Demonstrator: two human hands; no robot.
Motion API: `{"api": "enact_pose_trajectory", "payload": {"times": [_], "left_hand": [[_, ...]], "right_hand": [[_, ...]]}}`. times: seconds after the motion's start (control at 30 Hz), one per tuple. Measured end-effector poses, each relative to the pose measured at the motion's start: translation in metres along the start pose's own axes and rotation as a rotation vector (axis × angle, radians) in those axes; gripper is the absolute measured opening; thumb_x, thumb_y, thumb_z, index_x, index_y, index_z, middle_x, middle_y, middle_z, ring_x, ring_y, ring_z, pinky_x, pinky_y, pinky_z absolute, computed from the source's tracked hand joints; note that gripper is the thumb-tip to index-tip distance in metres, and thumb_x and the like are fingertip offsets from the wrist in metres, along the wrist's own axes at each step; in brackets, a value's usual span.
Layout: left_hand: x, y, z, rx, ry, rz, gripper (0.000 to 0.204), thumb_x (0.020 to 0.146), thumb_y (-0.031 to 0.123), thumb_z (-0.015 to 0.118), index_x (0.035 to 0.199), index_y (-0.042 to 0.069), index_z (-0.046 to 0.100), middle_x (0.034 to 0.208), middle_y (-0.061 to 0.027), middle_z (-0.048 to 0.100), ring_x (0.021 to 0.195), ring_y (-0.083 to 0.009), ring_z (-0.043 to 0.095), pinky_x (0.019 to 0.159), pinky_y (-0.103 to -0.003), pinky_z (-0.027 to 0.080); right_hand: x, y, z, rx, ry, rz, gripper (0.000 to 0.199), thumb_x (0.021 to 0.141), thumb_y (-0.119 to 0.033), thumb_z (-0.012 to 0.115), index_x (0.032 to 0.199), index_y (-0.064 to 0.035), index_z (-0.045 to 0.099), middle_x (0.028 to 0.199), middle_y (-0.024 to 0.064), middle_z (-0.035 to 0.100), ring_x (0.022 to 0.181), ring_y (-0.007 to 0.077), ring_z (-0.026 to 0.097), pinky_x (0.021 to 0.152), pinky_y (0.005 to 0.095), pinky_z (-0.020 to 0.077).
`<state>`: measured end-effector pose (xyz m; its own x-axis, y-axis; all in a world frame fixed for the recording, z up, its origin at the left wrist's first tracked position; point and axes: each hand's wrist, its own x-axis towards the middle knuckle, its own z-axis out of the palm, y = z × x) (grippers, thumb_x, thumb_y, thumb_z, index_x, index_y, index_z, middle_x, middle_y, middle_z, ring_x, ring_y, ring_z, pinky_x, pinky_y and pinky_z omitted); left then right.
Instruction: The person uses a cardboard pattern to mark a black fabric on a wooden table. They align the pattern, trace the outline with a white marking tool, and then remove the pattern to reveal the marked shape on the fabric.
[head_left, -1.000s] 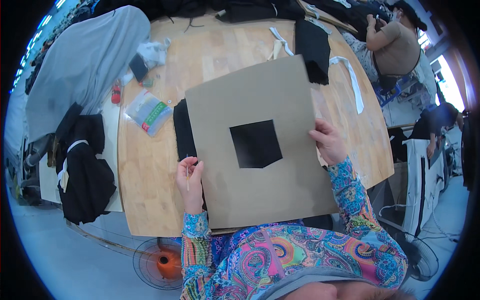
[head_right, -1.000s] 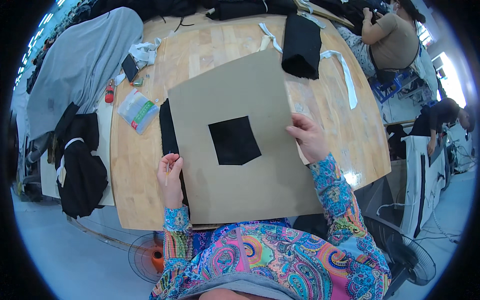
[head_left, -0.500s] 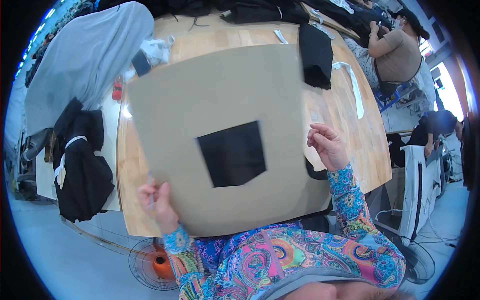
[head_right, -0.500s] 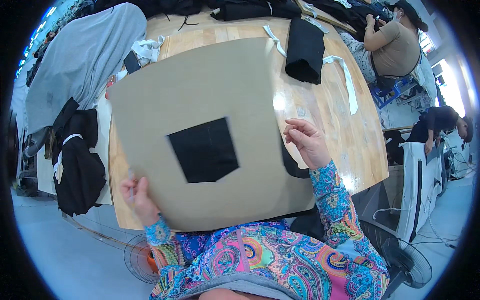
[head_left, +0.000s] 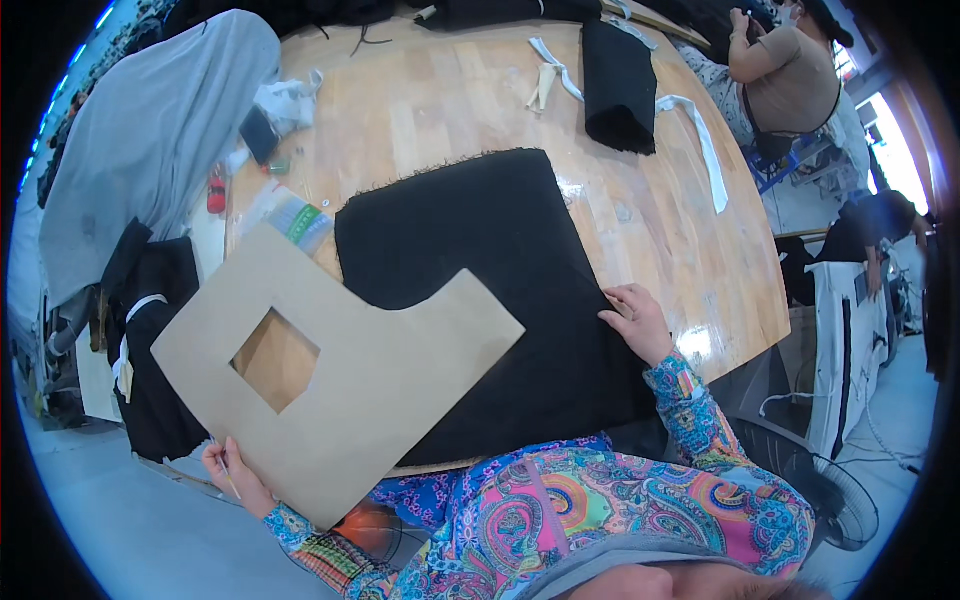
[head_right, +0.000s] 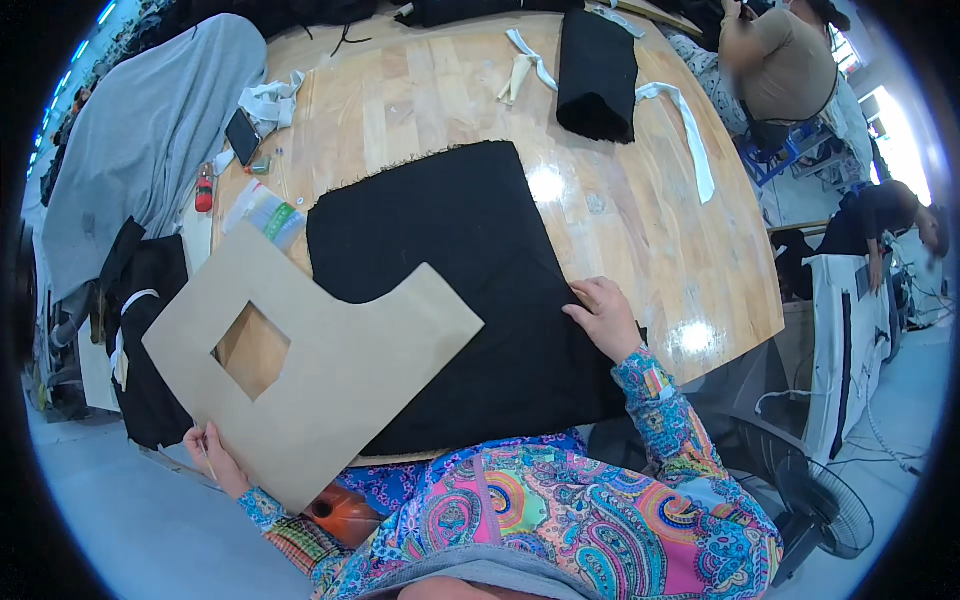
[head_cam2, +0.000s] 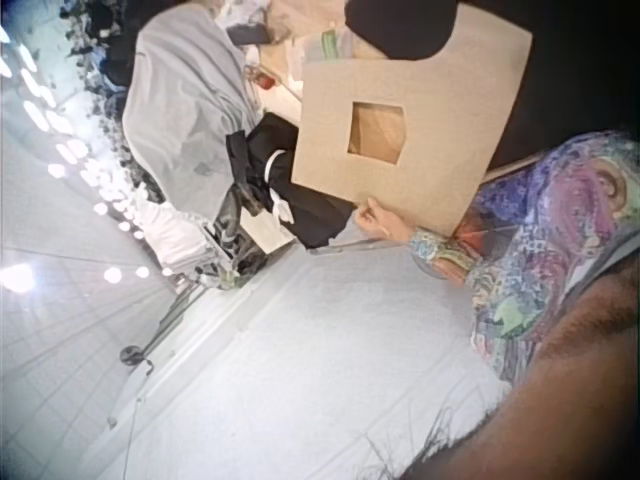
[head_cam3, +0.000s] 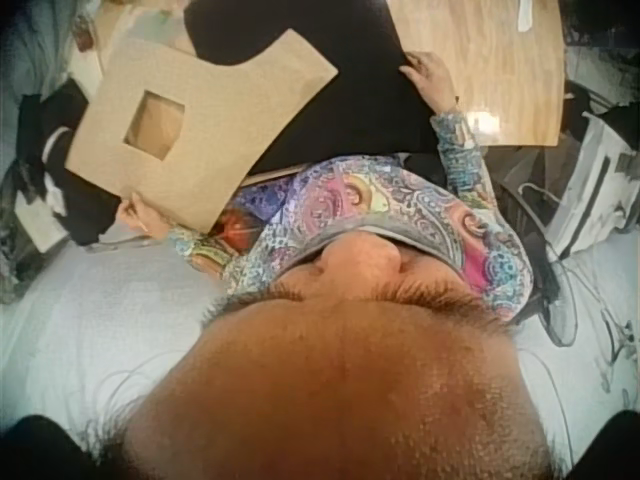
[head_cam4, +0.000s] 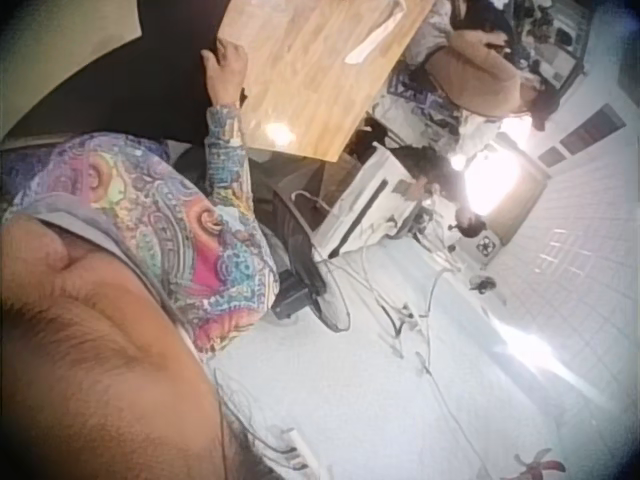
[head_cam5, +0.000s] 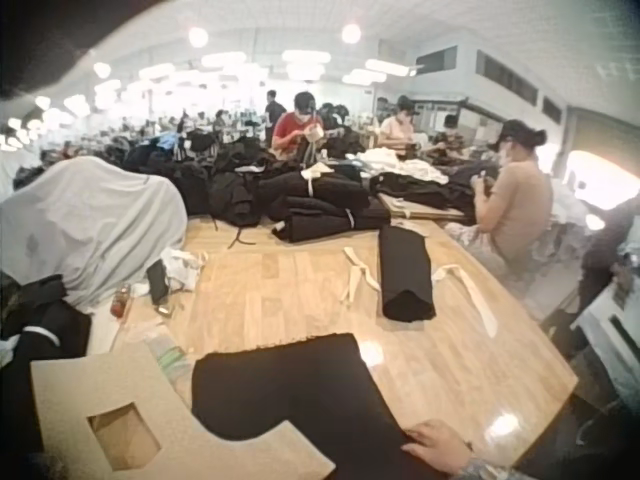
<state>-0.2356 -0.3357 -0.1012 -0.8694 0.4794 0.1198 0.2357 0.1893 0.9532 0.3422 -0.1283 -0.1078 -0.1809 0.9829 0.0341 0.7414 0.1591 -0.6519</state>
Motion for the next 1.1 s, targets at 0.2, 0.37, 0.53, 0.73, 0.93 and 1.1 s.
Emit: {"api": "enact_pose_trajectory", "payload": {"times": [0.2, 0.37, 0.53, 0.73, 0.93, 1.1], "left_hand": [[0.019, -0.014, -0.028, 0.485, 0.005, 0.253, 0.015, 0.091, 0.011, 0.057, 0.089, 0.001, 0.046, 0.085, -0.0066, 0.046, 0.081, -0.0201, 0.044, 0.078, -0.031, 0.04], [0.007, -0.01, -0.002, 0.713, -0.068, 0.211, 0.022, 0.094, 0.016, 0.056, 0.096, -0.003, 0.046, 0.087, -0.0126, 0.048, 0.084, -0.0258, 0.048, 0.081, -0.035, 0.041], [-0.009, 0.0, -0.005, 0.955, 0.049, 0.482, 0.029, 0.094, 0.017, 0.056, 0.11, -0.006, 0.047, 0.118, -0.0221, 0.054, 0.11, -0.0359, 0.051, 0.094, -0.042, 0.04], [-0.086, 0.029, 0.071, 0.618, -0.053, 0.523, 0.02, 0.092, 0.012, 0.057, 0.104, -0.001, 0.046, 0.132, -0.0236, 0.049, 0.119, -0.0338, 0.046, 0.098, -0.039, 0.037], [-0.155, 0.037, 0.129, 0.655, -0.169, 0.556, 0.015, 0.09, 0.008, 0.057, 0.098, 0.002, 0.045, 0.132, -0.0241, 0.05, 0.123, -0.0383, 0.043, 0.102, -0.045, 0.031], [-0.151, 0.016, 0.13, 0.704, -0.158, 0.437, 0.015, 0.09, 0.008, 0.056, 0.098, 0.002, 0.045, 0.13, -0.025, 0.05, 0.124, -0.0384, 0.042, 0.104, -0.046, 0.028]], "right_hand": [[-0.027, 0.018, -0.033, -0.093, 0.044, 0.181, 0.033, 0.075, -0.018, 0.075, 0.103, -0.0016, 0.066, 0.098, 0.0141, 0.061, 0.097, 0.0313, 0.057, 0.085, 0.0377, 0.0466], [-0.047, 0.067, -0.068, -0.191, 0.161, 0.368, 0.038, 0.077, -0.024, 0.073, 0.107, -0.003, 0.065, 0.103, 0.0136, 0.06, 0.1, 0.0297, 0.057, 0.086, 0.0374, 0.0462], [0.037, 0.108, -0.075, 0.505, 0.267, 0.467, 0.057, 0.083, -0.029, 0.069, 0.131, -0.0054, 0.05, 0.123, 0.0127, 0.055, 0.11, 0.0226, 0.054, 0.091, 0.0345, 0.0448], [0.198, 0.099, -0.089, 0.283, 0.458, 0.365, 0.086, 0.076, -0.059, 0.066, 0.135, -0.0004, 0.044, 0.137, 0.0208, 0.043, 0.126, 0.0315, 0.043, 0.104, 0.0378, 0.0356], [0.314, 0.077, -0.111, 0.058, 0.444, 0.469, 0.11, 0.063, -0.068, 0.07, 0.143, -0.0017, 0.032, 0.145, 0.0265, 0.029, 0.136, 0.0374, 0.029, 0.112, 0.0413, 0.0258], [0.348, 0.098, -0.076, 0.048, 0.23, 0.495, 0.123, 0.055, -0.066, 0.076, 0.148, -0.0087, 0.021, 0.149, 0.0254, 0.019, 0.137, 0.0401, 0.025, 0.112, 0.0423, 0.0242]]}}
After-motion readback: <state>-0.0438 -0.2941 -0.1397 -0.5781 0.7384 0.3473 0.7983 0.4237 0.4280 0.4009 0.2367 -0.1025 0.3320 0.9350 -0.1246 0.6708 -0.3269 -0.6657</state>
